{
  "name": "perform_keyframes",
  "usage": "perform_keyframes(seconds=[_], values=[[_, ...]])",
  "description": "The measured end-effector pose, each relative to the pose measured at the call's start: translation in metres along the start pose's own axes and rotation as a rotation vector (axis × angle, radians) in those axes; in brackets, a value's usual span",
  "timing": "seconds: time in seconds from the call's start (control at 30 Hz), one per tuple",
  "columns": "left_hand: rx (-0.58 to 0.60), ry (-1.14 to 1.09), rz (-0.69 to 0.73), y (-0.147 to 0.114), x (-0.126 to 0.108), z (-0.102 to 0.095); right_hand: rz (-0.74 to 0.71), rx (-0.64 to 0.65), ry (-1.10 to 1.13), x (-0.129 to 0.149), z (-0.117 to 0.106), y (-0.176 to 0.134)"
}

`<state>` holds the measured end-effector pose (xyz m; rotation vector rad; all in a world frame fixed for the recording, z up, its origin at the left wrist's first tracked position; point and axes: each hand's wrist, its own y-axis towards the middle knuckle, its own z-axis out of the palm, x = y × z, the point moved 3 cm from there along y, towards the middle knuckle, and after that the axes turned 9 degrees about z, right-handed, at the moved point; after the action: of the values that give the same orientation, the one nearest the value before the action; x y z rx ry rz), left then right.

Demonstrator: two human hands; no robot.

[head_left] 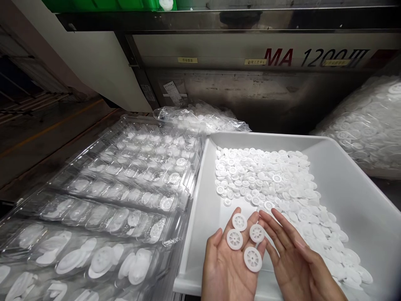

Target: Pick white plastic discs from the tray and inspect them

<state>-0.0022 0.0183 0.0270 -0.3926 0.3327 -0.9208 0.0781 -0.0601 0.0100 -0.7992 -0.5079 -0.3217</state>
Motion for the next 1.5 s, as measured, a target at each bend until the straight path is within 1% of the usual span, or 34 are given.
perform_keyframes(seconds=[0.13, 0.4, 0.57, 0.73, 0.77, 0.8, 0.9, 0.97, 1.0, 1.03, 1.07, 1.1, 1.13, 1.2, 1.27, 1.33, 1.37, 1.4, 1.5], values=[[0.022, 0.0, -0.008, 0.001, 0.0, -0.001, -0.019, -0.009, 0.026, -0.002, -0.004, 0.002], [0.07, -0.044, -0.034, 0.003, 0.0, -0.007, -0.015, 0.029, 0.016, -0.006, -0.012, 0.007], [0.125, -0.066, -0.04, 0.002, -0.001, -0.005, -0.015, 0.039, 0.021, -0.003, -0.007, 0.004], [0.107, -0.009, -0.036, 0.001, -0.004, -0.006, 0.006, -0.019, 0.019, 0.0, 0.001, 0.001], [0.105, 0.029, -0.001, 0.001, -0.004, -0.007, -0.002, -0.021, 0.02, -0.001, 0.002, 0.002], [0.113, 0.122, 0.063, 0.0, -0.002, -0.008, -0.011, -0.014, 0.022, -0.002, 0.002, 0.002], [0.195, 0.577, 0.326, -0.003, 0.01, -0.005, -0.051, 0.034, -0.01, -0.008, 0.003, 0.0], [0.259, 0.923, 0.486, -0.006, 0.022, 0.0, -0.114, 0.052, -0.057, -0.011, 0.005, -0.003], [0.281, 1.06, 0.551, -0.007, 0.026, 0.003, -0.154, 0.059, -0.069, -0.011, 0.007, -0.005], [0.297, 1.153, 0.608, -0.008, 0.03, 0.004, -0.174, 0.074, -0.055, -0.011, 0.009, -0.005], [0.305, 1.192, 0.657, -0.009, 0.03, 0.006, -0.164, 0.097, -0.02, -0.011, 0.012, -0.005], [0.301, 1.16, 0.688, -0.01, 0.029, 0.006, -0.13, 0.126, 0.025, -0.011, 0.016, -0.003], [0.295, 1.07, 0.695, -0.01, 0.025, 0.005, -0.085, 0.153, 0.064, -0.011, 0.02, -0.001], [0.241, 0.816, 0.69, -0.009, 0.015, 0.003, 0.011, 0.211, 0.155, -0.011, 0.029, 0.004], [0.113, 0.577, 0.64, -0.006, 0.006, 0.0, 0.057, 0.264, 0.271, -0.01, 0.036, 0.007], [-0.042, 0.393, 0.53, -0.003, 0.004, -0.001, 0.096, 0.326, 0.405, -0.008, 0.043, 0.006], [-0.101, 0.331, 0.464, -0.002, 0.005, -0.001, 0.107, 0.343, 0.451, -0.007, 0.046, 0.005], [-0.133, 0.308, 0.406, -0.001, 0.008, 0.001, 0.117, 0.348, 0.47, -0.006, 0.048, 0.002], [-0.162, 0.321, 0.303, -0.001, 0.017, 0.005, 0.154, 0.336, 0.474, -0.001, 0.053, -0.006]])
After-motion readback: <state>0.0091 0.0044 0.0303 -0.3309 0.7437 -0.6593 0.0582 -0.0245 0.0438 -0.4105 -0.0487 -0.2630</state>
